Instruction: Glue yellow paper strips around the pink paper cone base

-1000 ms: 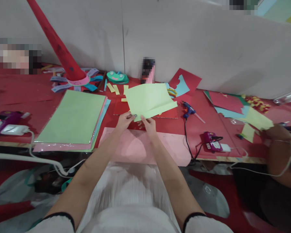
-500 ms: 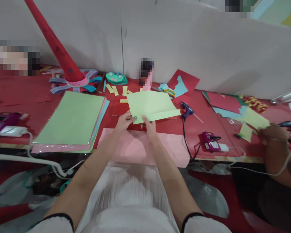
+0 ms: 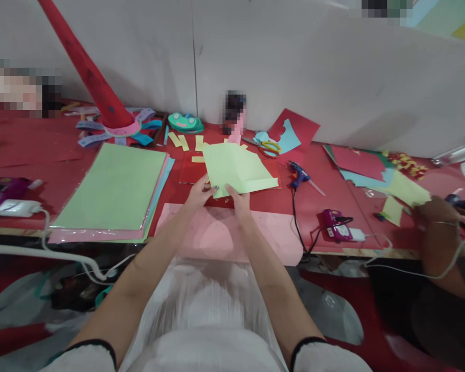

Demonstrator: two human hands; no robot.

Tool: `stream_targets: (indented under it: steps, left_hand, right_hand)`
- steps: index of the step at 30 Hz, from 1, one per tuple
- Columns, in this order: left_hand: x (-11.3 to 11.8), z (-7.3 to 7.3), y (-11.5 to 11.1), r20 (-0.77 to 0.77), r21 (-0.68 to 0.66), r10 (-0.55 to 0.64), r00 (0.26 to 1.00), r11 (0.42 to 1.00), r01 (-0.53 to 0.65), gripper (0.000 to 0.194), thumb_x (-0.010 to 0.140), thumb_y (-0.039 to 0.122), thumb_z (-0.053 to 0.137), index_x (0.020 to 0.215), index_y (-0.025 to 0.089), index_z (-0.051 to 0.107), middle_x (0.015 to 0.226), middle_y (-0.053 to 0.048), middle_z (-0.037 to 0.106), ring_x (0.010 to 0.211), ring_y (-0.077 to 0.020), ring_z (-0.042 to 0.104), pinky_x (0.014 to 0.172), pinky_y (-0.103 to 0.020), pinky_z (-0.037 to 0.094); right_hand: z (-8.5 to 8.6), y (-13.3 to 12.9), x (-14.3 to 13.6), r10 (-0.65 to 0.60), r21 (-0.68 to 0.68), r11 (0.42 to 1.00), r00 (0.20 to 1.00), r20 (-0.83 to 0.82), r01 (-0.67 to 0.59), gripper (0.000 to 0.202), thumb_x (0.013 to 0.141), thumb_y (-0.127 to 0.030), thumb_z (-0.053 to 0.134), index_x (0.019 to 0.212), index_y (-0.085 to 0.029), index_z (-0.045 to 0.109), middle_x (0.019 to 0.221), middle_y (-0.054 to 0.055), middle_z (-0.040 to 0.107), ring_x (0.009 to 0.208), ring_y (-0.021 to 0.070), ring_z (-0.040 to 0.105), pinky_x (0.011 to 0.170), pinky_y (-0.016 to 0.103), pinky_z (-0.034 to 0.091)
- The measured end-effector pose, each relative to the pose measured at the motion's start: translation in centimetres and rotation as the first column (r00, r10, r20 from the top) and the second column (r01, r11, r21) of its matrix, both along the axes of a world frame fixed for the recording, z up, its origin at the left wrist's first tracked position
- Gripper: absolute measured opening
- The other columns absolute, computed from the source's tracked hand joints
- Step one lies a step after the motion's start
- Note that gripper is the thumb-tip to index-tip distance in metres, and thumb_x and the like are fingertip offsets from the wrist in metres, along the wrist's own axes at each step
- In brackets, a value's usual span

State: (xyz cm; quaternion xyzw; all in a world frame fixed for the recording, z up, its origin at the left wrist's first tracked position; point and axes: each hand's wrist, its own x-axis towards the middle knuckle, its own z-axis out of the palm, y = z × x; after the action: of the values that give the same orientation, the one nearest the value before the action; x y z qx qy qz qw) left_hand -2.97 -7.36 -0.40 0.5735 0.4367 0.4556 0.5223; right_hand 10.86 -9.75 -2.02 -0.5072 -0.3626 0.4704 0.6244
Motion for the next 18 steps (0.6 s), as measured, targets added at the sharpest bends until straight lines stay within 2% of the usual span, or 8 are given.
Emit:
stream_targets:
  steps: [5, 9, 13, 18]
  left_hand:
    - [0.20, -0.19, 0.06, 0.091, -0.006, -0.088, 0.992, 0.996, 0.089, 0.069, 0.065, 0.044, 0.072, 0.124, 0.017, 0.049, 0.082, -0.005, 0.069, 0.058, -0.0164, 0.063, 0.058, -0.030, 0.052]
    - [0.24, -0.13, -0.17, 0.031, -0.057, -0.214, 0.976, 0.975, 0.215, 0.057, 0.064, 0.046, 0.072, 0.110, 0.017, 0.055, 0.059, 0.001, 0.063, 0.051, -0.0171, 0.062, 0.056, -0.030, 0.052]
    - [0.30, 0.12, -0.42, -0.051, -0.080, -0.221, 0.974, 0.973, 0.216, 0.041, 0.064, 0.046, 0.072, 0.092, 0.018, 0.060, 0.061, 0.000, 0.065, 0.051, -0.0174, 0.063, 0.053, -0.030, 0.053]
    - [0.35, 0.05, -0.31, 0.006, -0.104, -0.223, 0.975, 0.969, 0.222, 0.041, 0.062, 0.048, 0.073, 0.087, 0.018, 0.060, 0.063, -0.002, 0.068, 0.056, -0.0197, 0.066, 0.058, -0.033, 0.056]
  right_hand:
    - [0.23, -0.04, 0.07, -0.034, 0.061, 0.998, 0.998, 0.049, 0.031, 0.044, 0.065, -0.042, 0.072, 0.100, -0.016, 0.064, 0.098, 0.009, 0.069, 0.098, 0.0234, 0.063, 0.080, 0.037, 0.056]
    - [0.26, 0.02, 0.17, -0.075, 0.103, 0.992, 0.994, 0.081, 0.066, 0.042, 0.067, -0.043, 0.070, 0.099, -0.016, 0.064, 0.102, 0.009, 0.069, 0.103, 0.0229, 0.061, 0.090, 0.039, 0.052]
    - [0.21, 0.12, 0.15, -0.113, 0.133, 0.986, 0.986, 0.120, 0.097, 0.044, 0.067, -0.043, 0.070, 0.103, -0.017, 0.063, 0.107, 0.010, 0.067, 0.107, 0.0219, 0.059, 0.097, 0.039, 0.047]
    - [0.40, 0.04, 0.09, -0.104, 0.143, 0.986, 0.988, 0.112, 0.088, 0.039, 0.070, -0.041, 0.068, 0.101, -0.017, 0.064, 0.102, 0.009, 0.069, 0.103, 0.0215, 0.061, 0.094, 0.038, 0.049]
